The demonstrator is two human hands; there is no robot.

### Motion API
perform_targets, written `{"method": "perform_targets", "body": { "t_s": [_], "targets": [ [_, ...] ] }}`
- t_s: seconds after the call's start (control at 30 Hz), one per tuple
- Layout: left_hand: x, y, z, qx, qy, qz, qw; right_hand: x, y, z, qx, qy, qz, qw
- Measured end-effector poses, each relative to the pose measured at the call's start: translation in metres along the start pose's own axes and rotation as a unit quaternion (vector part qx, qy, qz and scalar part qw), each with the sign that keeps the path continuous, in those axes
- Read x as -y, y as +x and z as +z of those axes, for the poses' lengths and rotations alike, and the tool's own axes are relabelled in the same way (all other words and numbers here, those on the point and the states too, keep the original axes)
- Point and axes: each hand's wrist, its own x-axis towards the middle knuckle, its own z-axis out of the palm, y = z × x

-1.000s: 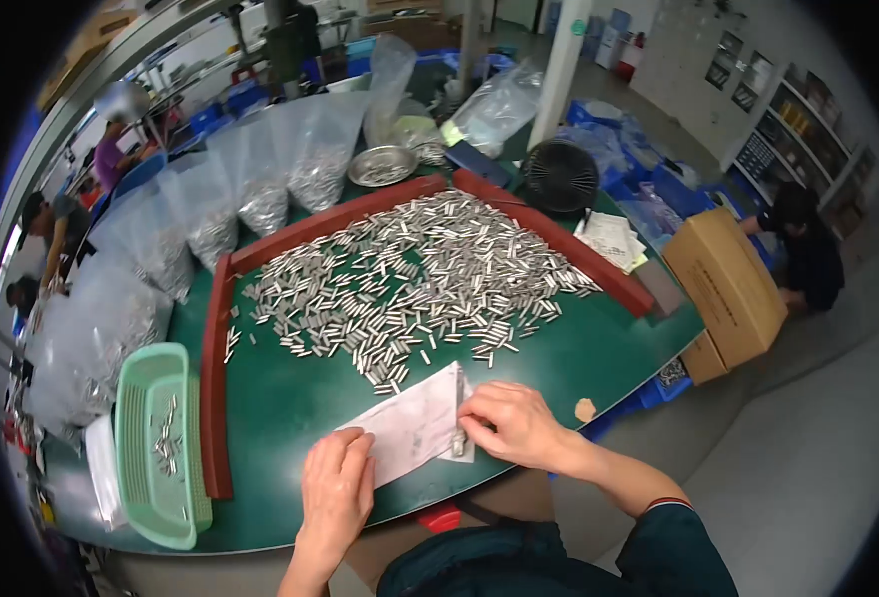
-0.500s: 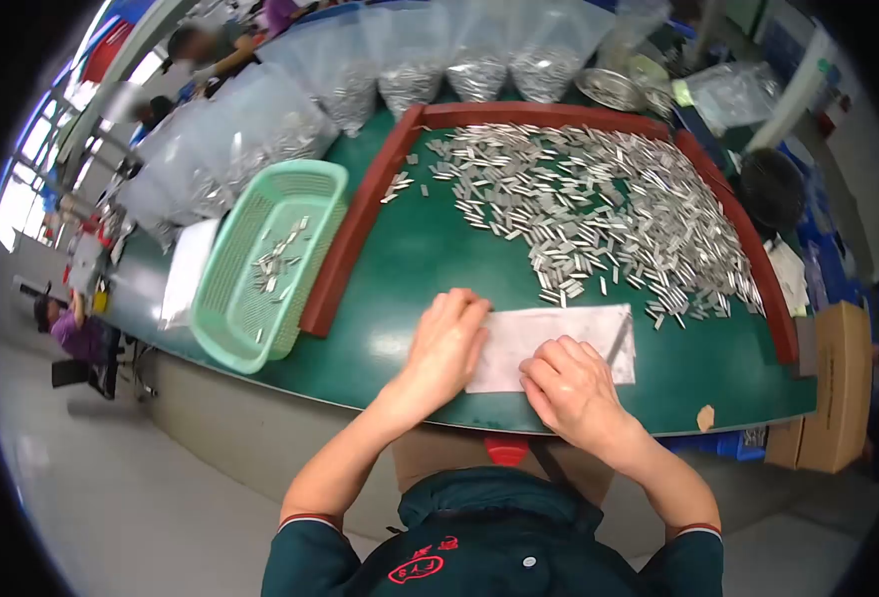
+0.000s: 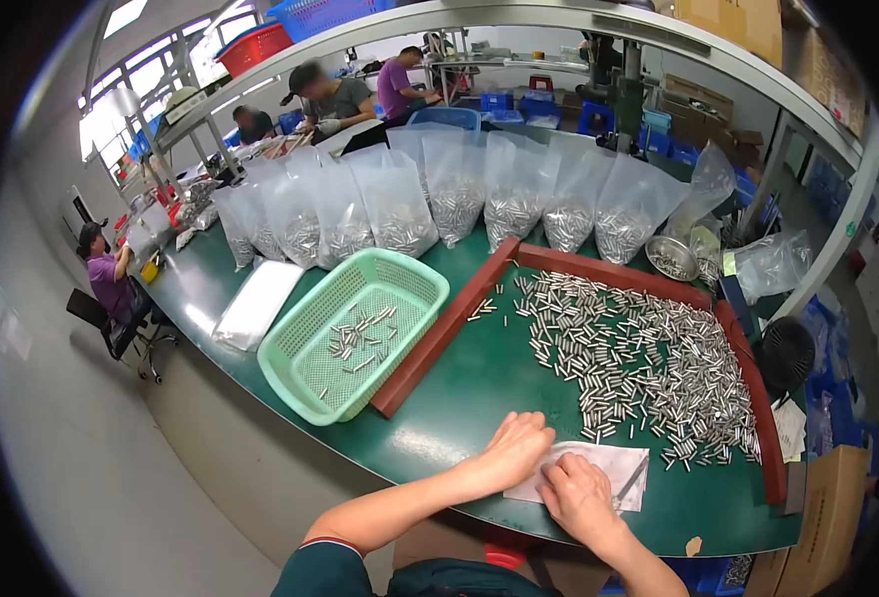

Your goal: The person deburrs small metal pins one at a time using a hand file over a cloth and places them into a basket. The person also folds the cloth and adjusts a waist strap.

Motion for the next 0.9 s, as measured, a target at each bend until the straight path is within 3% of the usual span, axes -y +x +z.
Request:
{"method": "perform_targets", "body": {
  "t_s": [0.1,0.2,0.4,0.47,0.53,0.63,0.73,0.9],
  "targets": [
    [-0.008,0.001,-0.002,-0.047,0.007,0.028,0.998,0.001,0.000,0.001,0.004,-0.006,-0.005,1.000],
    [-0.006,-0.003,0.016,0.006,-0.100,-0.053,0.994,0.002,0.000,0.000,-0.007,-0.008,-0.008,1.000],
    [-0.010,-0.008,0.014,-0.046,-0.124,-0.090,0.987,0.010,-0.001,0.001,0.010,-0.040,-0.015,0.999],
    [-0.004,-0.009,0.006,-0.105,-0.174,-0.074,0.976,0.011,-0.002,0.003,0.008,-0.048,-0.020,0.999],
    [-0.003,-0.010,0.005,-0.086,-0.210,-0.100,0.969,0.011,-0.003,0.003,0.014,-0.047,-0.015,0.999],
    [0.004,-0.012,0.013,-0.088,-0.258,-0.054,0.961,0.012,-0.003,0.003,0.021,-0.058,-0.011,0.998],
    [0.003,-0.019,0.021,-0.170,-0.223,0.000,0.960,0.015,-0.003,0.004,0.026,-0.063,-0.007,0.998],
    [-0.006,-0.018,0.016,-0.042,-0.218,-0.137,0.965,0.018,-0.002,0.001,0.020,-0.073,-0.013,0.997]
  ]
}}
